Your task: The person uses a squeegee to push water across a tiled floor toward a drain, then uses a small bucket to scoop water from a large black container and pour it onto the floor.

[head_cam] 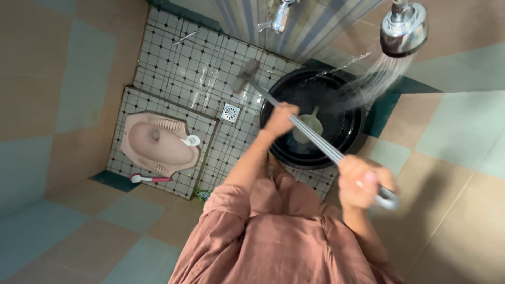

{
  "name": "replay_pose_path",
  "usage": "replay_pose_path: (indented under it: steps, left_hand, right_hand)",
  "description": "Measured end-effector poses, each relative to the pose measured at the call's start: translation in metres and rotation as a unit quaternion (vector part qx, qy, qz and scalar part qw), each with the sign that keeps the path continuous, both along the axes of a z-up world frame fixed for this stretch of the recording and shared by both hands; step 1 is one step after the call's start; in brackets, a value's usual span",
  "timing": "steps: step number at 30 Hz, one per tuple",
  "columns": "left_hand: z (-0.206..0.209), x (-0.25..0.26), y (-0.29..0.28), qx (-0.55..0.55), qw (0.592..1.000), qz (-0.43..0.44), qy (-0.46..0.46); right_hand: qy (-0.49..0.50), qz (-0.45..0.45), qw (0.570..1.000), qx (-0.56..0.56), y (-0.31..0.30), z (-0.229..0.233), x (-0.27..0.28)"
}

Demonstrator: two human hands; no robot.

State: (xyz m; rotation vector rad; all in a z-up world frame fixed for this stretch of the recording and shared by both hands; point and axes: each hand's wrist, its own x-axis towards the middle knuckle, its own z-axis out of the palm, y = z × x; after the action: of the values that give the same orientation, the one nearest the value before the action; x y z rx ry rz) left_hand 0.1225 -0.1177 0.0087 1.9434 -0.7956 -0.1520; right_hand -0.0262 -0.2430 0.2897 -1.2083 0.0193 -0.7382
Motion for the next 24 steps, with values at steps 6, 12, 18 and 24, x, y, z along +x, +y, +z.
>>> replay_pose_path:
  steps: [6, 12, 18, 24]
  left_hand:
    - [0.022, 0.0, -0.009, 0.01, 0.999, 0.018, 0.046]
    - [-0.003, 0.021, -0.001, 0.041, 0.995, 0.091, 0.013]
    - [0.029, -0.002, -0.033, 0.022, 0.997, 0.05, 0.046]
    - [0.018, 0.029, 0.002, 0.029, 0.996, 0.072, 0.045]
  right_hand:
    - [-0.039, 0.032, 0.999, 0.004, -0.013, 0.008, 0.021]
    - [-0.035, 0.033, 0.998, -0.03, -0.01, -0.005, 0.05]
    - [-0.019, 0.032, 0.999, -0.018, -0.03, 0.029, 0.035]
    - [-0.051, 0.074, 0.995, -0.043, -0.008, 0.017, 0.074]
